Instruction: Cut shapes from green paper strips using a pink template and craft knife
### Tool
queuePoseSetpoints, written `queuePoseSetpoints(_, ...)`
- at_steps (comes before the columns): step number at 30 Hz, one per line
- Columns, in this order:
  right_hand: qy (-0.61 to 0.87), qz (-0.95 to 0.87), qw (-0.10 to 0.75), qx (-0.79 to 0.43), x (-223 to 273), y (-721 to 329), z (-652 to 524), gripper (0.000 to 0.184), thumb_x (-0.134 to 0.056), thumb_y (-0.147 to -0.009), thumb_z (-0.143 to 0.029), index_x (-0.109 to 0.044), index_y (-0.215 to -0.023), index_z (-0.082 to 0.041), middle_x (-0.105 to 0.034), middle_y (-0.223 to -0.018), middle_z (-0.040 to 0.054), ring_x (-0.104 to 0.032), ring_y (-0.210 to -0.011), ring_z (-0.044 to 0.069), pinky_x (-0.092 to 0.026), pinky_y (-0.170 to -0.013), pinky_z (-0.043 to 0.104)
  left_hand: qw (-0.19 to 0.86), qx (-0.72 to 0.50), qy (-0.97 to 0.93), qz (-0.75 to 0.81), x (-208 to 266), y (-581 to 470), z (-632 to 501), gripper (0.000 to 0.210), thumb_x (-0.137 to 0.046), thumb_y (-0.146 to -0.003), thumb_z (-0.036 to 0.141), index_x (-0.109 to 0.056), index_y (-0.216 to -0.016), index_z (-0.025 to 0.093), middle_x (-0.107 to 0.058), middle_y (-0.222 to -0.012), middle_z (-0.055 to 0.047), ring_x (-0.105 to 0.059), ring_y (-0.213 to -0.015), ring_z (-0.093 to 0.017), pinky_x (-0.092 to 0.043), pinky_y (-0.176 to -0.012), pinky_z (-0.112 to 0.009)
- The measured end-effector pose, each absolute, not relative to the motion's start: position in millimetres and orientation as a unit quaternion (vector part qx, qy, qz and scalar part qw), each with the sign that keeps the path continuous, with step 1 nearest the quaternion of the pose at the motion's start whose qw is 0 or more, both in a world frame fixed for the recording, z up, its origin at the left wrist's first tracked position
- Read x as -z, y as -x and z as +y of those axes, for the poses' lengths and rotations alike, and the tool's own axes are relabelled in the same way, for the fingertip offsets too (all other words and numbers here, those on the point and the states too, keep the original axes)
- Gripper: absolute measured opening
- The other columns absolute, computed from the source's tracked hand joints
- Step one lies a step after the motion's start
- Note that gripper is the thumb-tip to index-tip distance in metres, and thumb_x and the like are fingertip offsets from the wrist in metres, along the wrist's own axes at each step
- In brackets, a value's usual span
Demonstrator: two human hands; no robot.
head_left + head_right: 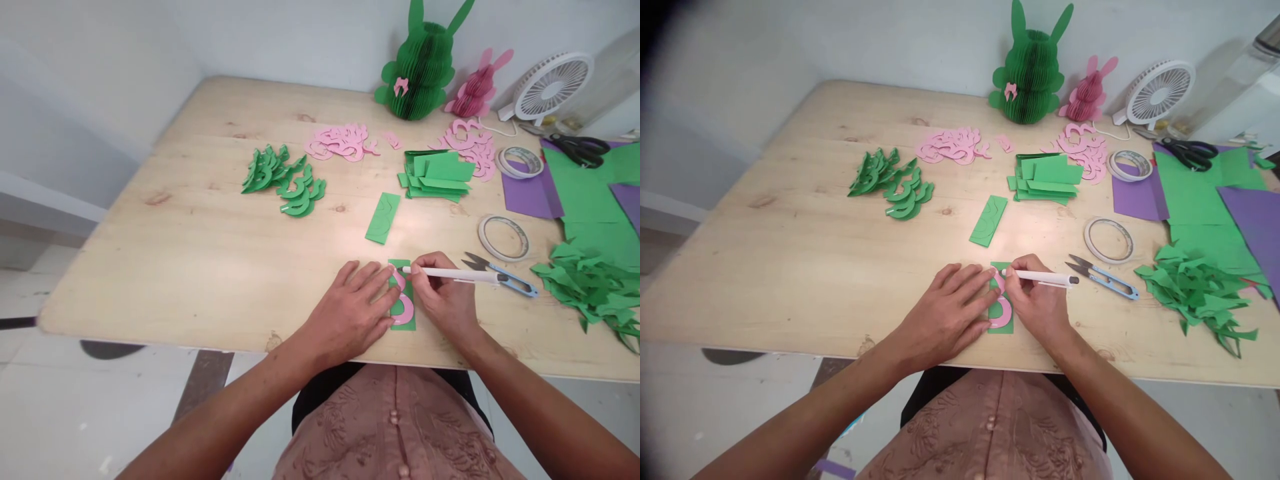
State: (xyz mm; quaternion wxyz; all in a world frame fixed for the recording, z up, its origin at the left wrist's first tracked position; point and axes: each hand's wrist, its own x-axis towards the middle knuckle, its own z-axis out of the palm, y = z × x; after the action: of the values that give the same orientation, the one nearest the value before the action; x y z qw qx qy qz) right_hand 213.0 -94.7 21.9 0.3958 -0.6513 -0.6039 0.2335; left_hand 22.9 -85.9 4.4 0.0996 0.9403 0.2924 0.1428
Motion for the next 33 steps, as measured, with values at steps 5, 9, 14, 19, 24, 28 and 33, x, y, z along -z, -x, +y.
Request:
queuePoseSetpoints(5,0.654,-0.608,0.390,-0.226,-22.3,-213.1,-94.7,0.011,-0.055,-0.084,-0.028,-0.055,-0.074,-0.022,-0.063,-0.060,-0.0024,-0.054,-0.047,0.011,-0.042,-0.045,0.023,0.099,-0.146,-0.940,0.291,-4.8,-23.0,-86.0,0.037,-0.049,-0.097,0.035,-0.055,-0.130,0.019,-0.046,-0.150,-0.010,-0.041,-0.135,-0.030,-0.031,-0.113,-0.052)
queuePoseSetpoints(9,0.655,-0.609,0.390,-0.222,-23.2,-212.8,-94.7,0.011,-0.055,-0.084,-0.027,-0.055,-0.074,-0.023,-0.064,-0.060,-0.0022,-0.057,-0.049,0.012,-0.043,-0.045,0.023,0.096,-0.147,-0.940,0.292,-4.7,-23.0,-86.1,0.037,-0.049,-0.097,0.035,-0.055,-0.130,0.020,-0.045,-0.150,-0.010,-0.042,-0.135,-0.030,-0.030,-0.113,-0.052)
queuePoseSetpoints(14,0.656,-0.612,0.383,-0.220,-24.8,-212.7,-94.5,0.011,-0.054,-0.083,-0.027,-0.054,-0.072,-0.023,-0.063,-0.059,-0.0027,-0.056,-0.047,0.012,-0.042,-0.045,0.024,0.098,-0.144,-0.941,0.291,-5.1,-23.2,-85.9,0.037,-0.052,-0.096,0.034,-0.056,-0.129,0.020,-0.046,-0.149,-0.011,-0.042,-0.135,-0.030,-0.031,-0.113,-0.052)
queuePoseSetpoints(19,0.656,-0.614,0.384,-0.211,-24.5,-212.8,-94.5,0.011,-0.054,-0.082,-0.027,-0.055,-0.072,-0.023,-0.062,-0.058,-0.0031,-0.057,-0.049,0.012,-0.042,-0.045,0.023,0.099,-0.143,-0.940,0.292,-4.9,-23.2,-85.6,0.037,-0.049,-0.097,0.035,-0.055,-0.130,0.020,-0.046,-0.150,-0.010,-0.041,-0.135,-0.030,-0.031,-0.113,-0.052)
queuePoseSetpoints(24,0.651,-0.615,0.390,-0.214,-24.8,-212.3,-94.4,0.012,-0.054,-0.082,-0.027,-0.054,-0.071,-0.023,-0.059,-0.055,-0.0039,-0.051,-0.044,0.011,-0.039,-0.043,0.023,0.095,-0.141,-0.941,0.293,-5.1,-23.2,-86.1,0.036,-0.051,-0.096,0.035,-0.056,-0.129,0.020,-0.045,-0.150,-0.010,-0.041,-0.136,-0.030,-0.031,-0.113,-0.052)
queuePoseSetpoints(28,0.653,-0.614,0.387,-0.215,-26.1,-212.1,-94.3,0.012,-0.054,-0.082,-0.027,-0.054,-0.071,-0.023,-0.058,-0.054,-0.0045,-0.049,-0.043,0.010,-0.037,-0.042,0.023,0.091,-0.144,-0.941,0.292,-5.8,-23.4,-86.2,0.036,-0.053,-0.096,0.035,-0.056,-0.128,0.020,-0.045,-0.150,-0.010,-0.042,-0.135,-0.030,-0.031,-0.113,-0.052)
queuePoseSetpoints(33,0.651,-0.617,0.388,-0.213,-24.7,-212.9,-94.9,0.012,-0.055,-0.082,-0.027,-0.054,-0.071,-0.023,-0.057,-0.054,-0.0046,-0.048,-0.043,0.010,-0.036,-0.041,0.022,0.090,-0.146,-0.941,0.291,-5.2,-23.6,-85.8,0.036,-0.050,-0.097,0.035,-0.056,-0.128,0.020,-0.047,-0.149,-0.011,-0.042,-0.135,-0.030,-0.032,-0.112,-0.052)
